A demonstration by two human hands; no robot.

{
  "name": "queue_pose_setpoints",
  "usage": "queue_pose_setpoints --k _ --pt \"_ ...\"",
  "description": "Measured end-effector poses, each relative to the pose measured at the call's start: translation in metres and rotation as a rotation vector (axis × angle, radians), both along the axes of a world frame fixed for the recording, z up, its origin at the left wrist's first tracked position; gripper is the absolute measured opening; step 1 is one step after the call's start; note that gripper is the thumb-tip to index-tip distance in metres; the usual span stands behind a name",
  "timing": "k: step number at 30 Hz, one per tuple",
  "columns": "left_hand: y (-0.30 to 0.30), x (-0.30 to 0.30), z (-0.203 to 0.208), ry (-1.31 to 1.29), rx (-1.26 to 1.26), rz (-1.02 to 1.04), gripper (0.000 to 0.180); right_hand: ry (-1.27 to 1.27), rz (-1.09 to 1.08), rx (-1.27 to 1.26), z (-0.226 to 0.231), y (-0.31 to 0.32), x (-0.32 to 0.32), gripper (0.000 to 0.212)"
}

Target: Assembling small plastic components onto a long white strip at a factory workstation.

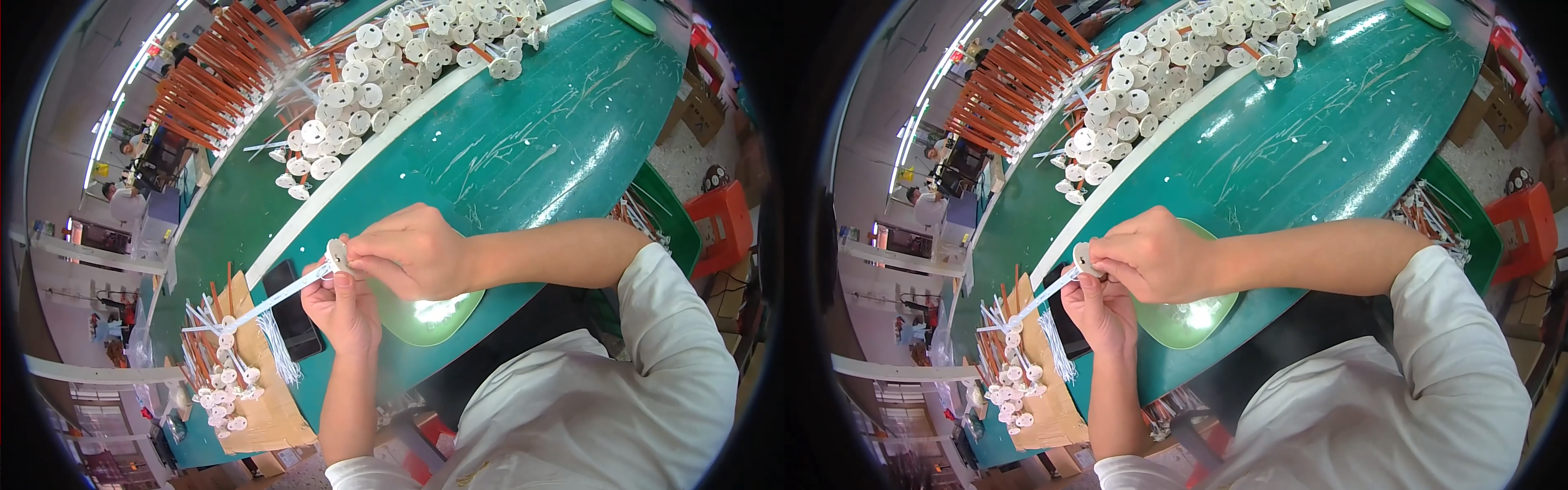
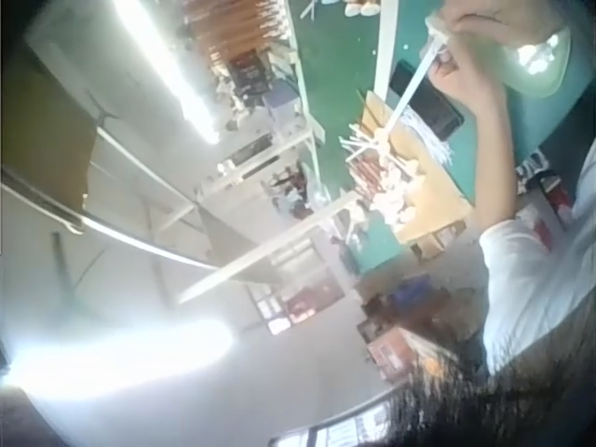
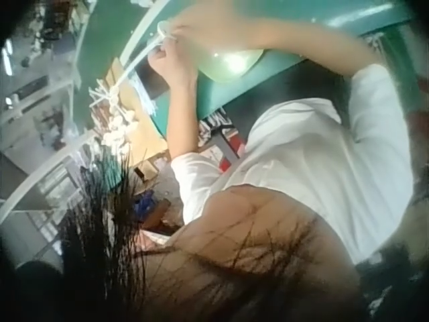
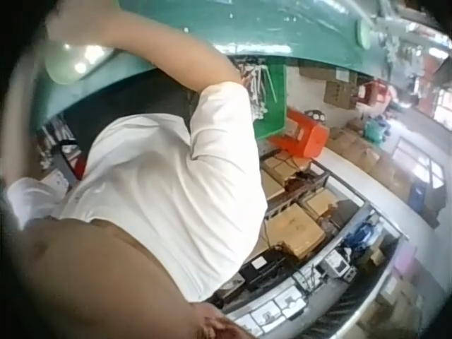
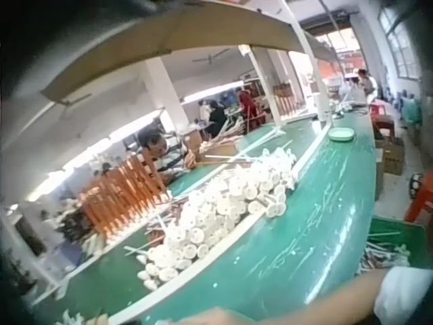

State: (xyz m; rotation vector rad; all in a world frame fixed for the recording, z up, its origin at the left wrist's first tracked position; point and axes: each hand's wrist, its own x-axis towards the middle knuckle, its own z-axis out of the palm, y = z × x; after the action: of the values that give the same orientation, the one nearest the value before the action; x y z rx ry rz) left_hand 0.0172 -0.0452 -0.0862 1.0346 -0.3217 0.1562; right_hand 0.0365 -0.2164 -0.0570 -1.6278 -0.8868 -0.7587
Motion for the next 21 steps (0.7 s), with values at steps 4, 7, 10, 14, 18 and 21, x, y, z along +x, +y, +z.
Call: queue_pose_setpoints --k 4,7,10,14,18,21 --pt "-0.006 -0.003 0.008 0.026 0.003 0.051 0.029 0.001 -0.02 0.003 -0.002 0.007 0.001 0.011" --pt "0.001 -0.003 0.017 0.05 0.099 0.198 0.025 0.043 -0.003 0.033 0.001 0.014 0.003 0.016" --pt "0.032 0.012 0.048 0.035 0.289 0.241 0.025 0.248 0.012 0.125 0.012 0.007 0.002 0.014" --pt "0.179 0.022 0.101 0.163 1.238 0.64 0.03 0.285 -0.028 0.05 0.013 -0.013 0.009 0.01" --pt "0.313 -0.028 0.115 0.337 2.092 0.928 0.034 0.33 -0.005 -0.013 0.018 -0.007 0.017 0.008" --pt "0.354 -0.055 0.108 0.702 2.229 0.913 0.035 0.25 0.085 -0.051 0.023 0.006 0.021 0.004"
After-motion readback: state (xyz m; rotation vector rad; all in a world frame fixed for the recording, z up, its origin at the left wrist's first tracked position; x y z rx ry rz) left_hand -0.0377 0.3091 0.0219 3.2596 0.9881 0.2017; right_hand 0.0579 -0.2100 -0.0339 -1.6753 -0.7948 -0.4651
